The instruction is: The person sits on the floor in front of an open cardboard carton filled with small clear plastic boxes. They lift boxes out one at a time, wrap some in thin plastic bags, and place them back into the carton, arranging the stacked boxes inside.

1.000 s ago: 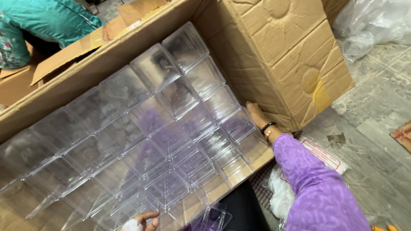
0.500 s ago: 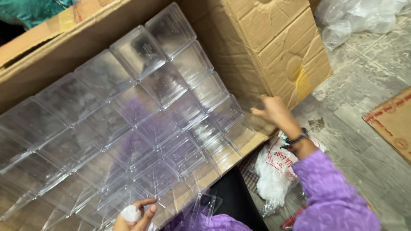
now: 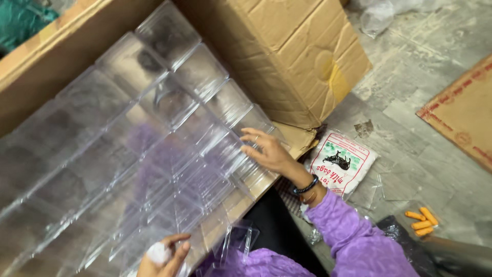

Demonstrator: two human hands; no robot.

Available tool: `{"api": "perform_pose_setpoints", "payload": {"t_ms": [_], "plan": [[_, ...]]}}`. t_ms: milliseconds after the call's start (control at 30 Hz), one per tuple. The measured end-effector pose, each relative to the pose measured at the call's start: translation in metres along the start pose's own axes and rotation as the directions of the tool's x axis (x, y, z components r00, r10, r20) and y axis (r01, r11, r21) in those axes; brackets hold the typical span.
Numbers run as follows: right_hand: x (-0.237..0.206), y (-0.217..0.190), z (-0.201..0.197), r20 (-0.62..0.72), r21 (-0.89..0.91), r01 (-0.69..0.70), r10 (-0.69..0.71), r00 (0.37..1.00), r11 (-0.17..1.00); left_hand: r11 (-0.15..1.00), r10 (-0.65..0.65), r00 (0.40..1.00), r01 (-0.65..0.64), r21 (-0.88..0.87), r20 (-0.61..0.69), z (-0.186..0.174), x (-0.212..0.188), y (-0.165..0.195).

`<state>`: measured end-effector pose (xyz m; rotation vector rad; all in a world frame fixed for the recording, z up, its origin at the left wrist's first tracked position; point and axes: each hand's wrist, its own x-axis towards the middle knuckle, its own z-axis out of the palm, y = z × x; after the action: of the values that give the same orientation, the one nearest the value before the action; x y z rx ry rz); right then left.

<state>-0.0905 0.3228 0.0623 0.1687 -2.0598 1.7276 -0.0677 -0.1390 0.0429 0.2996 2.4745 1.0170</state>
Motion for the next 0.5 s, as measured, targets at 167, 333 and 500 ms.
{"api": "perform_pose_setpoints", "payload": {"t_ms": [167,333,500], "plan": [[0.02,0.054,-0.057,-0.362,-0.32,-0.393,0.273,0.892,0.862,0.932,0.038,0.997,-0.014,0.361,-0.06,0.001,0.026,-0.067],[0.077,0.124,-0.061,-0.128,-0.412,-0.594,0.601,0.789,0.691,0.886,-0.022,0.997,0.053,0.46,-0.073,0.012,0.036,-0.074],[0.1,0.164,-0.064,0.099,-0.631,-0.453,0.644,0.759,0.63,0.982,0.031,0.968,0.018,0.191,-0.247,0.031,0.039,-0.065]]}}
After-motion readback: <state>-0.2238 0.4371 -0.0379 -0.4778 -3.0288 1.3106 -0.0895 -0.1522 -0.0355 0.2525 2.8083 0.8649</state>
